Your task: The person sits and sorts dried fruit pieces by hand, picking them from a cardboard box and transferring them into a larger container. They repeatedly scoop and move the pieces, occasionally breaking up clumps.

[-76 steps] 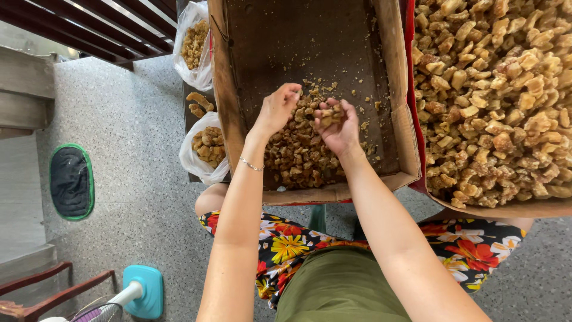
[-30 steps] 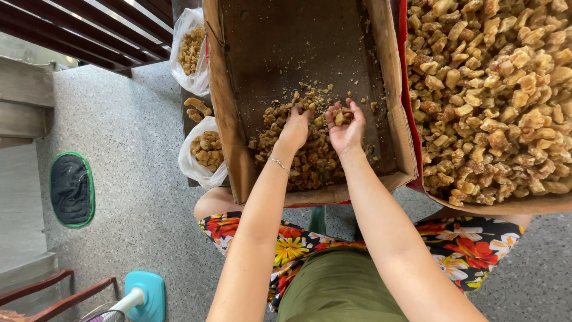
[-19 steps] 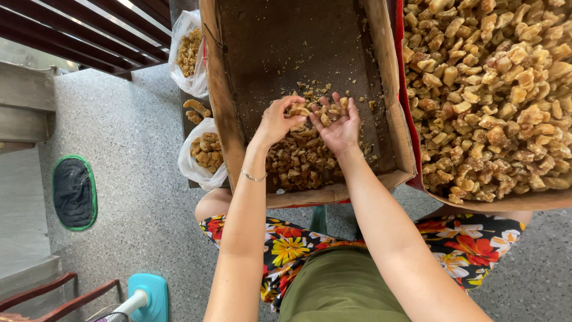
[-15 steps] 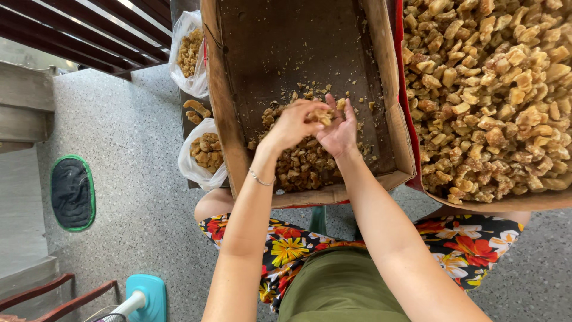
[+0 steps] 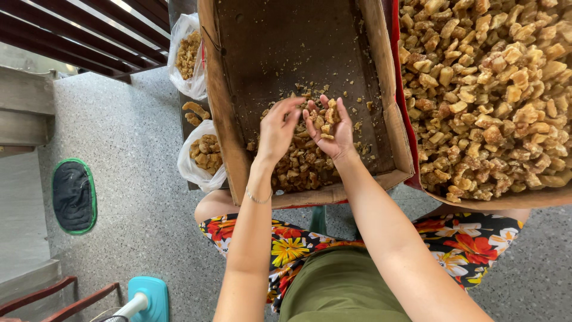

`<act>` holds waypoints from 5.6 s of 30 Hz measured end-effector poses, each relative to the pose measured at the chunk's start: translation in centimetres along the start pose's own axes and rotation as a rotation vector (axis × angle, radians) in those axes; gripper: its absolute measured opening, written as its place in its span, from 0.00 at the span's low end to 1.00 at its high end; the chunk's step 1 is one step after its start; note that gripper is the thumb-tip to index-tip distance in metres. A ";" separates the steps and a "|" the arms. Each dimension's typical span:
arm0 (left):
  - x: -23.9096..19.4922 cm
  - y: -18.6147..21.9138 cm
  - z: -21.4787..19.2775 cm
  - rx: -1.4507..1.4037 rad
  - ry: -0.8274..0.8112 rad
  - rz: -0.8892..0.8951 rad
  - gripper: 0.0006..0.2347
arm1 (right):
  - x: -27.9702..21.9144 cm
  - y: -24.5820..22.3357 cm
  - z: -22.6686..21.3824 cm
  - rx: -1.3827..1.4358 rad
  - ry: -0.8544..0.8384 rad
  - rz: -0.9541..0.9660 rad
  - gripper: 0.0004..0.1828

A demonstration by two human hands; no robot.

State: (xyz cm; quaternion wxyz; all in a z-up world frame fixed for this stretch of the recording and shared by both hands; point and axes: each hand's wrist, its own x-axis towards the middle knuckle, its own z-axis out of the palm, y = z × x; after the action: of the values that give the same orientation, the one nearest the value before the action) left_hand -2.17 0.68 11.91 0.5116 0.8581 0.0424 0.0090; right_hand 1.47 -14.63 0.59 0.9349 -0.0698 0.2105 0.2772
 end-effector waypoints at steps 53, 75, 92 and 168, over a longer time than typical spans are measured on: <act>1.8 -12.1 8.3 0.268 -0.429 -0.242 0.15 | -7.3 -11.7 5.6 -1.204 0.228 -0.777 0.04; -3.4 -7.8 8.7 0.748 -0.396 0.094 0.23 | -1.4 -7.6 -5.3 -0.159 0.505 -0.174 0.09; -3.8 -11.3 5.3 0.197 -0.100 0.037 0.09 | -1.7 -7.1 -7.2 -0.217 0.441 -0.119 0.06; -1.3 -7.8 -5.0 0.234 0.055 -0.182 0.09 | -4.2 -7.2 -3.5 -0.232 0.331 -0.198 0.14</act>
State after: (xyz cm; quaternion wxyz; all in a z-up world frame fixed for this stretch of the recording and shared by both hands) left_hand -4.25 8.68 7.45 0.4052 0.9040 0.1347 -0.0186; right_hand 0.97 -23.60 -0.65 0.8960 -0.2416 0.3199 0.1910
